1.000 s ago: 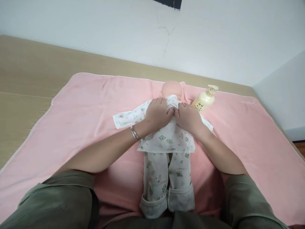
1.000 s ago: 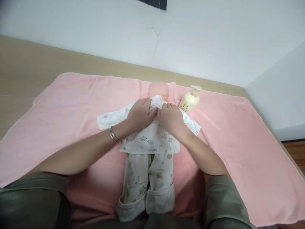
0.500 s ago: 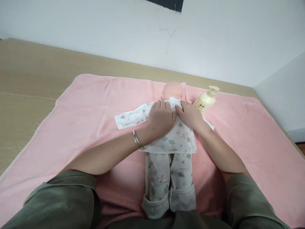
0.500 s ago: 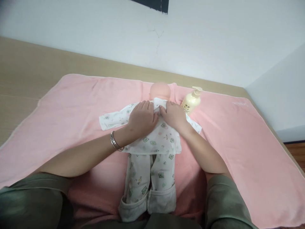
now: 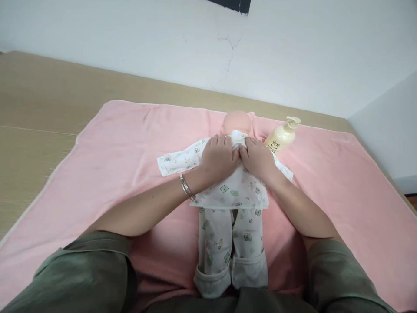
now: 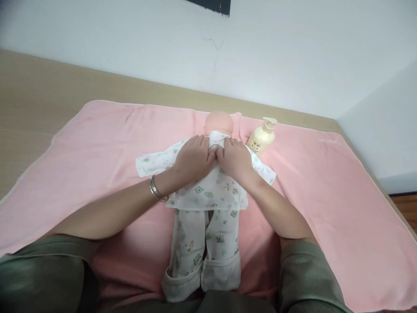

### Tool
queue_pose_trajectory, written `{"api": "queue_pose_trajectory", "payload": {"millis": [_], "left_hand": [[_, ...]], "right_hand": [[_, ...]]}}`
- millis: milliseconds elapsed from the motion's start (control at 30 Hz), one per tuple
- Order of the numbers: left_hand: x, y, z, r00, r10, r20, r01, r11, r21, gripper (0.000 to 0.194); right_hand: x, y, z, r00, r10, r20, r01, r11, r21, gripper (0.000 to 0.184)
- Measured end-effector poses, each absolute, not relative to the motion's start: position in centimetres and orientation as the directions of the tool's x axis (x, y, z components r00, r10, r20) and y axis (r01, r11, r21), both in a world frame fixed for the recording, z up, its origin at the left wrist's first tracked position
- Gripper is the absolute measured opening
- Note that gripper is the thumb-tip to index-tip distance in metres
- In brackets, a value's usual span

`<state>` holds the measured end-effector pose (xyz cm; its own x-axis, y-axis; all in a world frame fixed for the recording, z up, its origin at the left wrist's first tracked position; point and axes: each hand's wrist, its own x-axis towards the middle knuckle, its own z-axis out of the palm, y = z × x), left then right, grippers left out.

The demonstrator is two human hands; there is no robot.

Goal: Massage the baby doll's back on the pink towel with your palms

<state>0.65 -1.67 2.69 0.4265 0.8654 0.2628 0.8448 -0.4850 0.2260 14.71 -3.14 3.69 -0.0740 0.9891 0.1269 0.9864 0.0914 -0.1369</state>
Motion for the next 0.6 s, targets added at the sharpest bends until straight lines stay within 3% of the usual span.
{"api": "queue_pose_trajectory", "payload": {"millis": [133,400,500,600], "left_hand": [[0.8,-2.3,2.4,0.43,0.855,0.29,0.833,-0.5,0.236,0.05],[0.3,0.7,3.4,0.397,0.909,0.128,0.839,-0.415,0.351,0.03],[0.4,0.0,2.9,0.377,0.906,0.193,0.854,-0.421,0.305,0.034],[0.7,-1.2,2.2,0.388,0.871,0.3,0.855,-0.462,0.236,0.044]], "right_hand": [[15.8,-1.6,4.0,-0.027,0.999,0.039,0.983,0.033,-0.178,0.047],[14.0,-4.2,2.9,-0.133,0.959,0.252,0.99,0.142,-0.02,0.041],[14.0,-4.2,3.0,-0.128,0.963,0.239,0.989,0.142,-0.043,0.036],[14.7,-3.1,3.5,-0.04,0.991,0.126,0.988,0.058,-0.146,0.037]]}}
